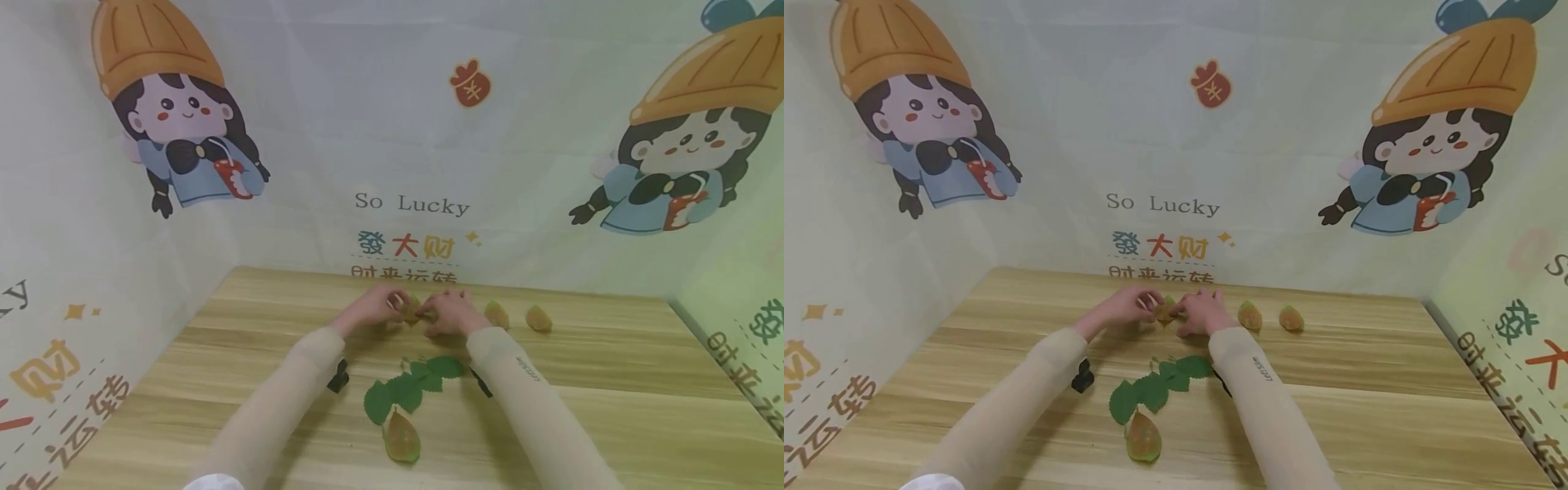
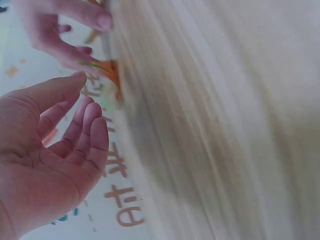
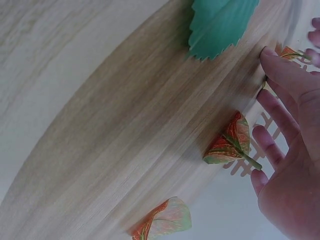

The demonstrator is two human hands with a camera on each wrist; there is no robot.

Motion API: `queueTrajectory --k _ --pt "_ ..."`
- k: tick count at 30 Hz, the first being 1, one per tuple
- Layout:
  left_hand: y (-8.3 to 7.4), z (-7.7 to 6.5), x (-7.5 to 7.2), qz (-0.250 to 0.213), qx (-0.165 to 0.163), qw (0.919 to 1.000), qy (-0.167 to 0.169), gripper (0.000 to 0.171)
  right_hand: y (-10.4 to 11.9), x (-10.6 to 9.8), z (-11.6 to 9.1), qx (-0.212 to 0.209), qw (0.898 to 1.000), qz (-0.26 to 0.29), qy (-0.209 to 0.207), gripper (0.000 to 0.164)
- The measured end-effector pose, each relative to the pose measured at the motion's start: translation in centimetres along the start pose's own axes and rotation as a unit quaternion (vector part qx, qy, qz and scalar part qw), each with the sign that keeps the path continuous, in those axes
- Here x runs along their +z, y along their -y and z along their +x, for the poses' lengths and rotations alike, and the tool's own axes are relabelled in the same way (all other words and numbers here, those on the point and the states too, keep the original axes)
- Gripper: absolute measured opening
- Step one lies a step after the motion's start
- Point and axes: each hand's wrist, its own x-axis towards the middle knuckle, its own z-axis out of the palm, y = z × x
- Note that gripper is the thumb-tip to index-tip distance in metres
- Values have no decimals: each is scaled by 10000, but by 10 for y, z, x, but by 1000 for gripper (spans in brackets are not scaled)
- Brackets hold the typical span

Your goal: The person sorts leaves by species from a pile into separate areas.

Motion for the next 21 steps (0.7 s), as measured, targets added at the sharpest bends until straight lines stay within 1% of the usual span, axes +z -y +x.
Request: queueTrajectory --k 4,6,8,12,14,17,21 --pt "-6 -14 -2 -19 293 9995 73 34 0 -2 -1 25 10000 25 55 46" --pt "-10 -24 -1 -14 304 9995 124 30 0 -2 -2 22 10000 14 70 46" --pt "-13 -34 0 51 403 9991 133 25 1 -2 -2 8 10000 -14 79 47" --pt "-18 -56 5 135 484 9985 212 17 2 -3 -2 -13 10000 -20 68 48" --pt "-22 -67 9 173 496 9981 320 14 1 -3 -2 -9 10000 -11 63 49" --pt "-28 -84 16 87 404 9975 575 12 0 -2 -1 27 10000 1 72 50" --pt "-34 -105 26 -191 378 9952 878 17 0 -2 0 23 10000 -42 86 50"
